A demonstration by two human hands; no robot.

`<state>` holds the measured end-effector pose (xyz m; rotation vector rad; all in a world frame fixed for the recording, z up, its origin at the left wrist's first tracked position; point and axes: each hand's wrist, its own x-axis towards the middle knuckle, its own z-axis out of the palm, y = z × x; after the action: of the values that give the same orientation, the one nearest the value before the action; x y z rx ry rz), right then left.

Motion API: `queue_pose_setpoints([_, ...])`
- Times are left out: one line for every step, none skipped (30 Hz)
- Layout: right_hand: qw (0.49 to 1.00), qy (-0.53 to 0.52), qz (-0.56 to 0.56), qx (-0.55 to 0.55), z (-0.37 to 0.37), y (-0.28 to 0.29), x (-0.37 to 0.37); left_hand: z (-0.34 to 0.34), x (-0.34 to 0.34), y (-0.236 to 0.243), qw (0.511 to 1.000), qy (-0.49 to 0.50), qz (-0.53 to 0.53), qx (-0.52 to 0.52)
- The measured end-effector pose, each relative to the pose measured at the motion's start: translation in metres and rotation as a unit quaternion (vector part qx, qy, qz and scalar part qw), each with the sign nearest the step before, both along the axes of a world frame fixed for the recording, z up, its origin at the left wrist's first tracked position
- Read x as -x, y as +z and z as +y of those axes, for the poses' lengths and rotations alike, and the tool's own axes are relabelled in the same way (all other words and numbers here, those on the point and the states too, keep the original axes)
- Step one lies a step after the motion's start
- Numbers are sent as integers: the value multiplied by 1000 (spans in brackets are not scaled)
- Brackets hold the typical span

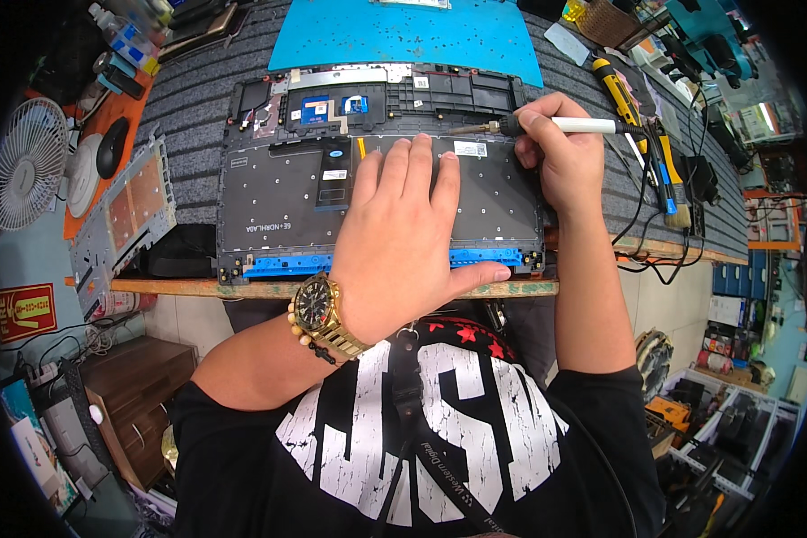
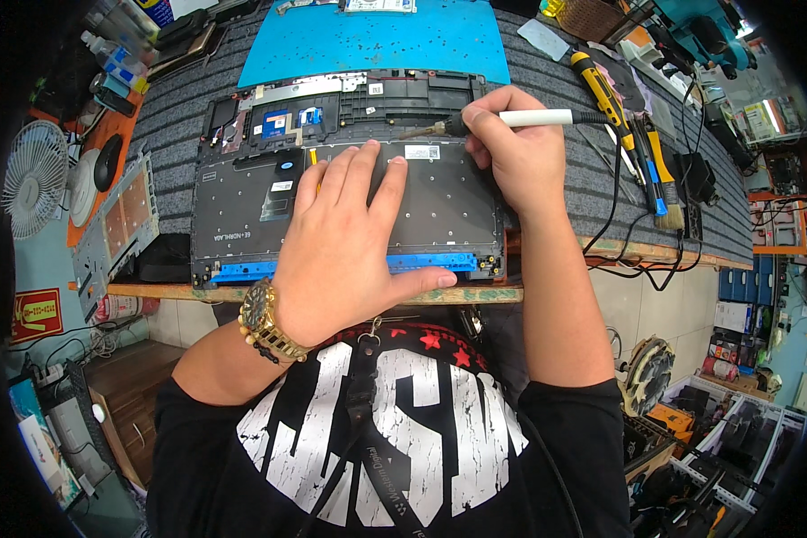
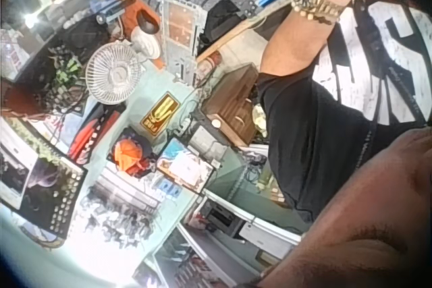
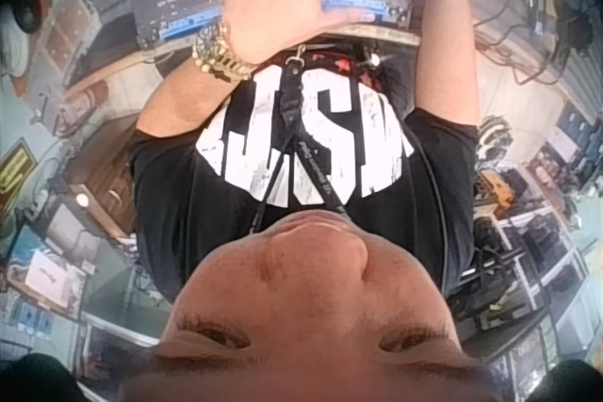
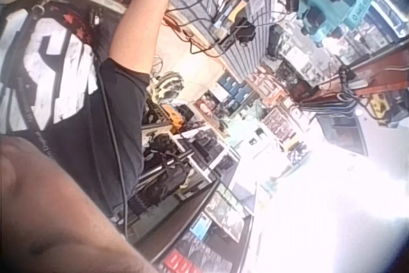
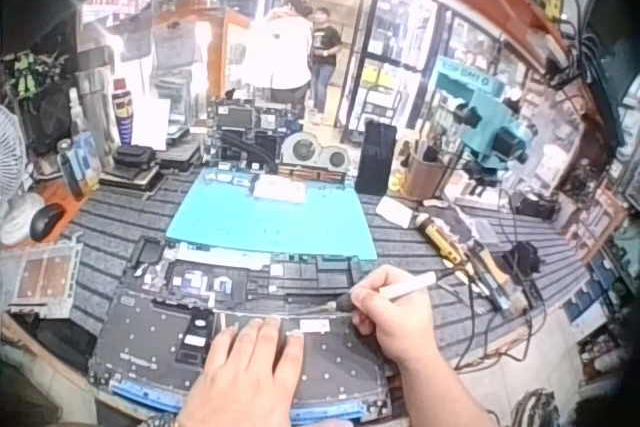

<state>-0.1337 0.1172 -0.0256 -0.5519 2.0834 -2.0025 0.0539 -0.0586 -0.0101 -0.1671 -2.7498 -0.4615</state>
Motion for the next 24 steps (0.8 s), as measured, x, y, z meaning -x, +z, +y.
queue_pose_setpoints([1000,0,-1,0,0,0,0,0,0,0,1000,0,-1,0])
queue_pose_setpoints([1000,0,-1,0,0,0,0,0,0,0,1000,0,-1,0])
queue_pose_setpoints([1000,-1,-3,0,0,0,0,0,0,0,1000,0,-1,-1])
queue_pose_setpoints([1000,-3,-5,-1,0,0,0,0,0,0,1000,0,-2,0])
queue_pose_setpoints([1000,-3,-5,-1,0,0,0,0,0,0,1000,0,-3,1])
queue_pose_setpoints([1000,-3,-4,-4,0,0,0,0,0,0,1000,0,-3,1])
queue_pose_setpoints([1000,-3,-2,-7,0,0,0,0,0,0,1000,1,-4,0])
queue_pose_setpoints([1000,-3,-2,-7,0,1,0,0,0,1,1000,1,-4,-1])
queue_pose_setpoints([1000,-1,1,-6,0,0,0,0,0,1,1000,1,-4,-1])
queue_pose_setpoints([1000,1,4,-5,0,0,0,0,1,1,1000,1,-4,1])
queue_pose_setpoints([1000,1,4,-5,1,0,0,0,1,1,1000,0,-4,2])
queue_pose_setpoints([1000,3,4,-6,1,0,0,0,1,1,1000,0,-4,2])
queue_pose_setpoints([1000,4,3,-7,1,0,0,0,1,1,1000,0,-6,3])
queue_pose_setpoints([1000,4,3,-7,1,0,0,0,1,2,1000,0,-7,4])
queue_pose_setpoints([1000,2,6,-9,1,0,0,0,1,2,1000,0,-7,4])
queue_pose_setpoints([1000,1,9,-10,1,0,0,0,1,3,1000,-1,-7,2])
queue_pose_setpoints([1000,0,10,-10,1,0,0,0,1,3,1000,-2,-6,1])
queue_pose_setpoints([1000,2,10,-11,1,0,0,1,1,3,1000,-2,-6,1])
queue_pose_setpoints([1000,3,11,-12,0,0,0,1,1,3,1000,-1,-4,1])
queue_pose_setpoints([1000,3,11,-11,1,0,0,1,1,3,1000,0,-3,1])
queue_pose_setpoints([1000,3,4,-4,1,-1,1,1,1,3,1000,-1,-2,2])
queue_pose_setpoints([1000,2,-3,3,2,-1,2,1,2,4,1000,-1,-5,4])
queue_pose_setpoints([1000,1,-2,4,3,-4,4,1,3,5,1000,0,-7,7])
queue_pose_setpoints([997,-4,-30,69,4,-6,6,1,4,5,1000,0,-7,8])
